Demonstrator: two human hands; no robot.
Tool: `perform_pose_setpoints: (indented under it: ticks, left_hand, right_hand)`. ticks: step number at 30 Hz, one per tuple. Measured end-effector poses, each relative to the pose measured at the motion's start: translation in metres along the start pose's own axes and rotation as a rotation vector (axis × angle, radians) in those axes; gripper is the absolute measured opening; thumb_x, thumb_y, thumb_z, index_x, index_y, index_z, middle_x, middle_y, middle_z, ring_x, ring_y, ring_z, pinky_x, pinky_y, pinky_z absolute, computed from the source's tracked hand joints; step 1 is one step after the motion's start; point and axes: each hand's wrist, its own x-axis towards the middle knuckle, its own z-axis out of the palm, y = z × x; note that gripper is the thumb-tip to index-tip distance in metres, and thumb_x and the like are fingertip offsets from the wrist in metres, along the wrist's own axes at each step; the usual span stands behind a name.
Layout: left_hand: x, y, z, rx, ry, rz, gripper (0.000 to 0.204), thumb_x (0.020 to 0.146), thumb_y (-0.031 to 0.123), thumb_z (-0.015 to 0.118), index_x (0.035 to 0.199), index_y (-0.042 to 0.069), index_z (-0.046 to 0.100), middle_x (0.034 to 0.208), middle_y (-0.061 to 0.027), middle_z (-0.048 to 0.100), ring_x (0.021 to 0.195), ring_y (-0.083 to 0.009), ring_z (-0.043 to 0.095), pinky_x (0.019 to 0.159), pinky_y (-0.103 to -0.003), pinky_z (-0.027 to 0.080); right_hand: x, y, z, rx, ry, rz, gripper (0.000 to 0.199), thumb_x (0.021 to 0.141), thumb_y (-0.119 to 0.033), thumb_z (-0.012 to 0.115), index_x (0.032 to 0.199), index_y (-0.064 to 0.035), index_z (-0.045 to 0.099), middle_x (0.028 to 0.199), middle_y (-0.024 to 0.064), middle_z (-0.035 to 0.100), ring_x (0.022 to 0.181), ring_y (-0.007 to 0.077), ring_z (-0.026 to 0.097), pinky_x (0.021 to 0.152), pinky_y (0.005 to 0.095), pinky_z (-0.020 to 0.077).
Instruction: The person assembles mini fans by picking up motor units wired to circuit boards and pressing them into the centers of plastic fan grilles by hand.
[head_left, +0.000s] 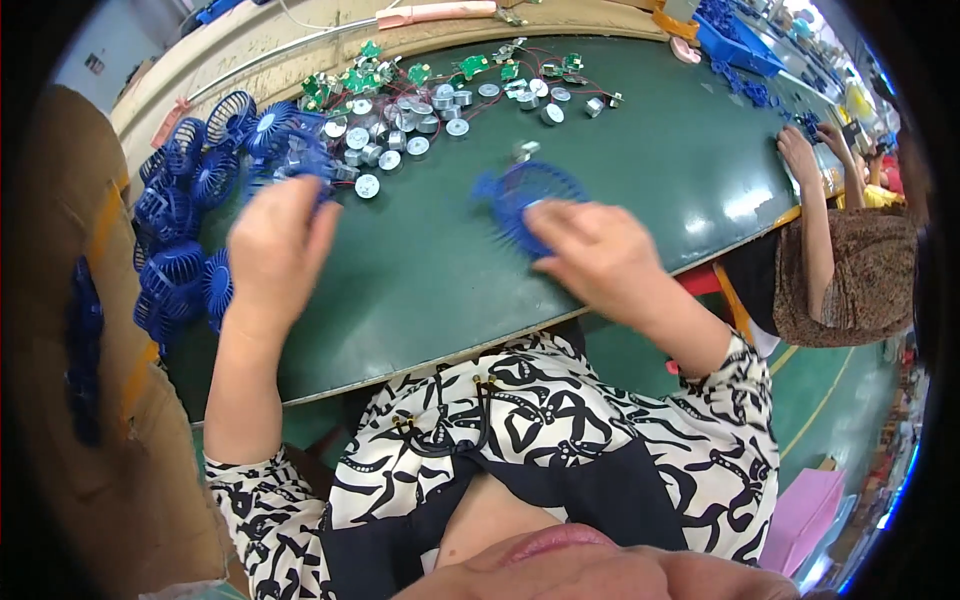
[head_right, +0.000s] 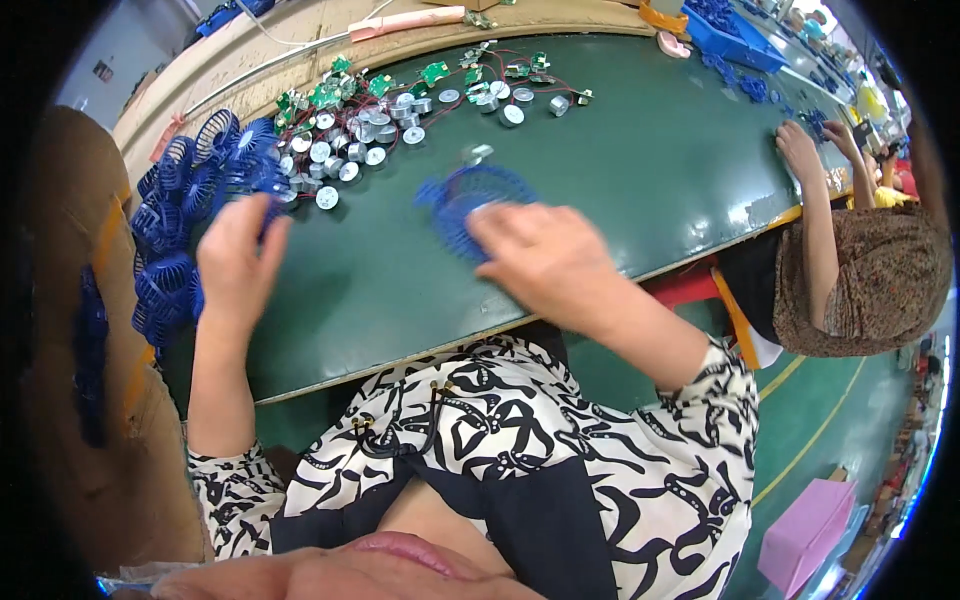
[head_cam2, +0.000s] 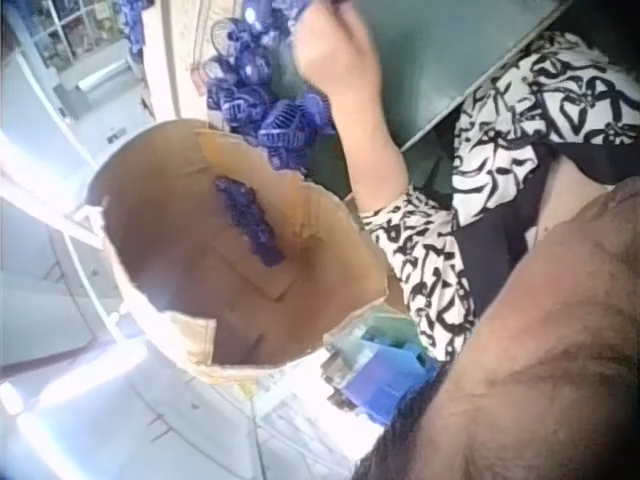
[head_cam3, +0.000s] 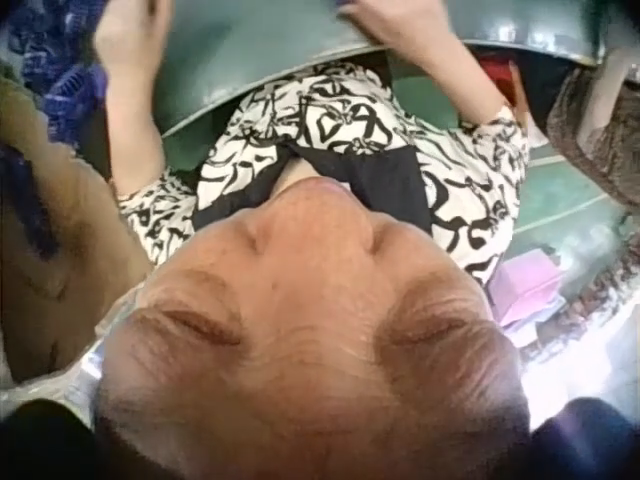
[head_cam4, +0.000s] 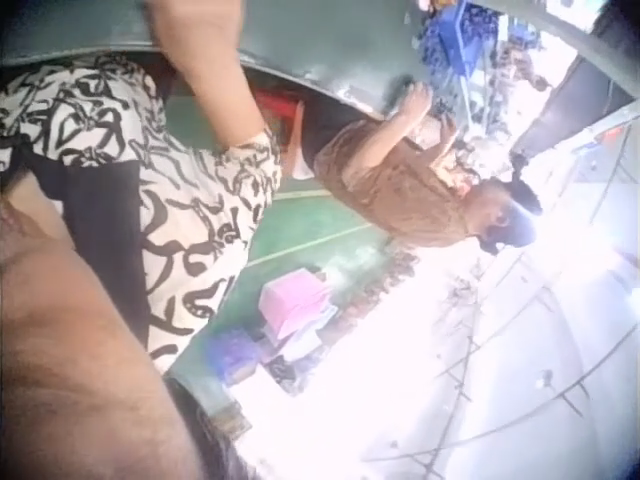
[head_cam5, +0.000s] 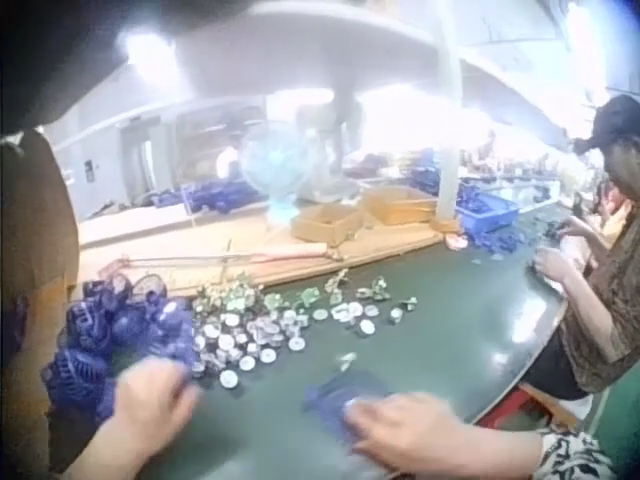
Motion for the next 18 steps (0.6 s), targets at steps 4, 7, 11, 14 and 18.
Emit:
perform_pose_setpoints:
  ticks: [4,7,11,14,18]
  left_hand:
    - [-0.010,0.039,0.017,-0.246,-0.268,0.222,0.035,0.073,0.013,0.076,0.102,0.005,0.059,0.086,-0.0099,0.062,0.079,-0.0283,0.061,0.071,-0.039,0.050]
    - [-0.013,0.055,0.019,-0.329,-0.355,0.288,0.044,0.072,0.019,0.078,0.110,0.005,0.060,0.086,-0.0068,0.060,0.079,-0.0244,0.061,0.071,-0.038,0.050]
    - [-0.004,0.052,0.011,-0.473,-0.265,0.262,0.055,0.072,0.014,0.077,0.121,0.001,0.058,0.094,-0.0127,0.063,0.083,-0.0315,0.061,0.075,-0.041,0.051]
    - [0.002,0.039,0.011,-0.399,-0.153,0.144,0.043,0.072,0.011,0.076,0.112,0.004,0.062,0.102,-0.0123,0.061,0.090,-0.0327,0.059,0.080,-0.041,0.050]
    - [-0.005,0.026,0.018,-0.507,-0.333,-0.122,0.029,0.080,0.013,0.073,0.107,0.006,0.064,0.104,-0.0111,0.062,0.087,-0.0330,0.062,0.074,-0.041,0.051]
  right_hand:
    - [-0.029,0.066,-0.015,-0.356,0.129,0.295,0.045,0.075,-0.019,0.078,0.116,-0.0056,0.064,0.107,0.0099,0.067,0.093,0.0278,0.065,0.078,0.0368,0.0522]
    - [-0.032,0.103,-0.022,-0.635,0.153,0.394,0.040,0.080,-0.021,0.074,0.117,-0.0083,0.064,0.110,0.0085,0.065,0.103,0.0270,0.061,0.086,0.0400,0.0485]
    - [-0.002,0.105,-0.014,-0.459,0.170,0.330,0.037,0.081,-0.019,0.074,0.115,-0.0094,0.065,0.106,0.0071,0.064,0.101,0.0271,0.061,0.085,0.0410,0.0478]
    - [0.039,0.094,0.005,-0.274,0.082,0.231,0.029,0.082,-0.022,0.073,0.107,-0.0089,0.065,0.097,0.0073,0.062,0.093,0.0267,0.063,0.078,0.0417,0.0494]
    - [0.074,0.103,0.026,-0.291,-0.100,0.207,0.025,0.085,-0.028,0.070,0.098,-0.0075,0.063,0.094,0.0094,0.064,0.092,0.0285,0.065,0.077,0.0438,0.0507]
